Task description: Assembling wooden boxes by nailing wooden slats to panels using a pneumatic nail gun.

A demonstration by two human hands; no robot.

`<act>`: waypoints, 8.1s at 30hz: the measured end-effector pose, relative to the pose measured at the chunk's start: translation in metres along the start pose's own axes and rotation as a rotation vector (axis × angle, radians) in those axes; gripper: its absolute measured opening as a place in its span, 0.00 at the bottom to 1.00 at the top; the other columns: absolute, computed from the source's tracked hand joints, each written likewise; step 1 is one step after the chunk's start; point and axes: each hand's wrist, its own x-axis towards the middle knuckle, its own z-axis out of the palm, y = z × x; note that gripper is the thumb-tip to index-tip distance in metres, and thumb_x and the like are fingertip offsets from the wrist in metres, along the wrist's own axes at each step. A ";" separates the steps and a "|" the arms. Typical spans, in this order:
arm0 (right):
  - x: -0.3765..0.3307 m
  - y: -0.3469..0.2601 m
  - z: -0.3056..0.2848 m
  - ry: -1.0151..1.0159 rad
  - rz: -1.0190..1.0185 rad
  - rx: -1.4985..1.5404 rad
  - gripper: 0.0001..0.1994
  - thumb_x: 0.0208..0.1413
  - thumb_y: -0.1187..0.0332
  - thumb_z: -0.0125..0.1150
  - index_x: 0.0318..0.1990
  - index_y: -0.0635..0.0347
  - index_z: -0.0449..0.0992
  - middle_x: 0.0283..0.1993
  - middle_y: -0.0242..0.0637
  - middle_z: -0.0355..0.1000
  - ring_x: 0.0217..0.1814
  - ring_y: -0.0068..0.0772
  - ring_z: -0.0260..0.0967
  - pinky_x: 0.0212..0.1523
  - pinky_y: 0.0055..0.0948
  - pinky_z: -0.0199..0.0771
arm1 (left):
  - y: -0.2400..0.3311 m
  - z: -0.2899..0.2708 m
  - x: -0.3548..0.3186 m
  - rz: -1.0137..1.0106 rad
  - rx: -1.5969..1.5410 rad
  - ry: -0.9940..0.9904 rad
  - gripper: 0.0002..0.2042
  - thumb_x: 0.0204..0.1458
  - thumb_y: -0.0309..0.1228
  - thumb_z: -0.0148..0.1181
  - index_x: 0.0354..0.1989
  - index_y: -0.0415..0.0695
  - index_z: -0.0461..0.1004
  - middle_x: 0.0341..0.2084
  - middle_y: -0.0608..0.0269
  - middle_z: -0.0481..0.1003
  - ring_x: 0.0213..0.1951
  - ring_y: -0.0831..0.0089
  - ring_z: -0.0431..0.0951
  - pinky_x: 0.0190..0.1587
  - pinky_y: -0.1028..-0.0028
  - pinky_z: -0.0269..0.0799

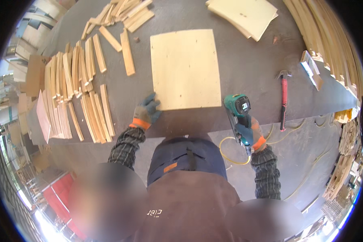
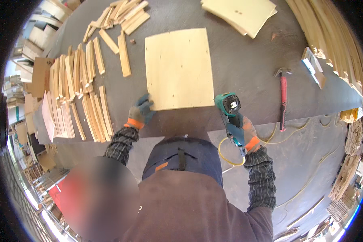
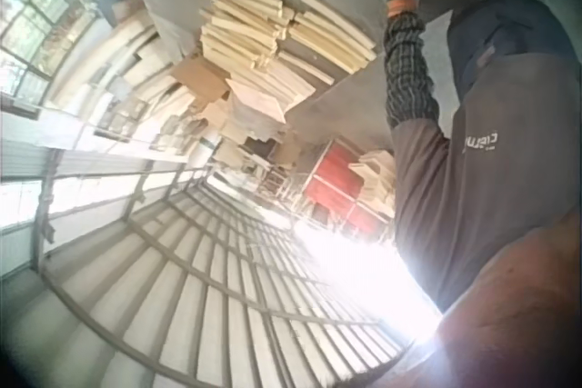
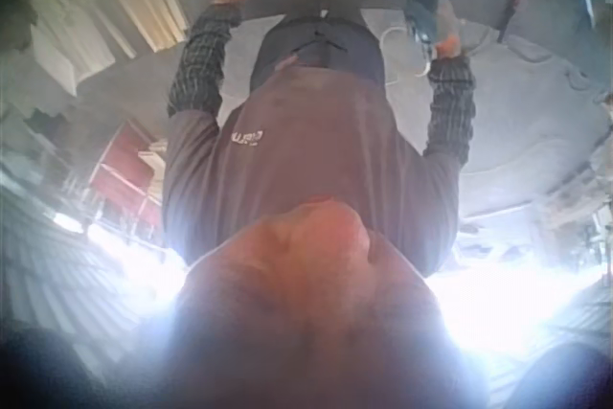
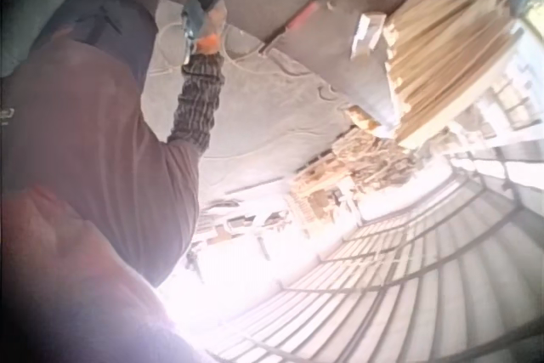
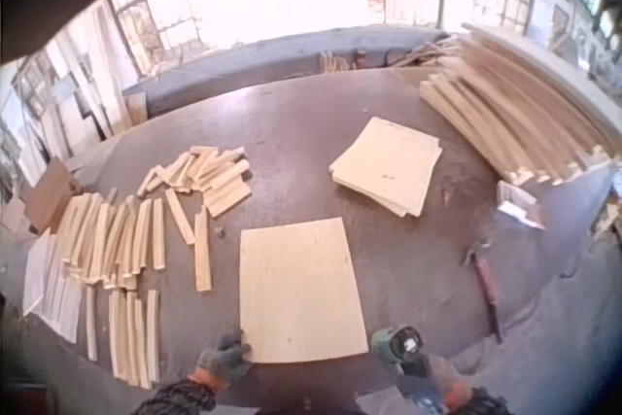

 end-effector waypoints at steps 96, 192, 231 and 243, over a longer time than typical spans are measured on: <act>0.050 -0.053 0.440 -0.043 -0.454 -0.614 0.40 0.63 0.64 0.71 0.79 0.58 0.58 0.69 0.43 0.70 0.70 0.40 0.69 0.65 0.37 0.75 | -0.150 -0.389 -0.124 -0.163 0.023 0.801 0.11 0.58 0.35 0.64 0.37 0.38 0.83 0.29 0.49 0.82 0.29 0.49 0.82 0.32 0.58 0.77; 0.190 0.076 0.073 0.352 -0.169 -1.202 0.35 0.57 0.51 0.74 0.69 0.56 0.71 0.62 0.53 0.77 0.66 0.56 0.74 0.66 0.47 0.74 | -0.053 -0.006 -0.009 -0.652 -0.233 0.141 0.23 0.53 0.30 0.73 0.58 0.40 0.81 0.49 0.43 0.81 0.46 0.47 0.83 0.50 0.58 0.79; 0.194 0.081 0.080 0.473 -0.302 -1.539 0.10 0.60 0.64 0.59 0.40 0.55 0.85 0.45 0.45 0.84 0.46 0.50 0.83 0.46 0.47 0.84 | -0.030 -0.021 0.018 -0.529 0.114 0.105 0.14 0.62 0.34 0.67 0.52 0.41 0.85 0.35 0.42 0.85 0.36 0.50 0.87 0.40 0.59 0.80; 0.199 0.075 0.079 0.424 -0.090 -1.534 0.16 0.70 0.56 0.54 0.49 0.53 0.85 0.49 0.47 0.83 0.52 0.55 0.81 0.53 0.47 0.80 | -0.040 -0.019 0.012 -0.369 0.273 0.140 0.15 0.63 0.39 0.63 0.50 0.43 0.83 0.43 0.41 0.83 0.41 0.40 0.84 0.44 0.49 0.80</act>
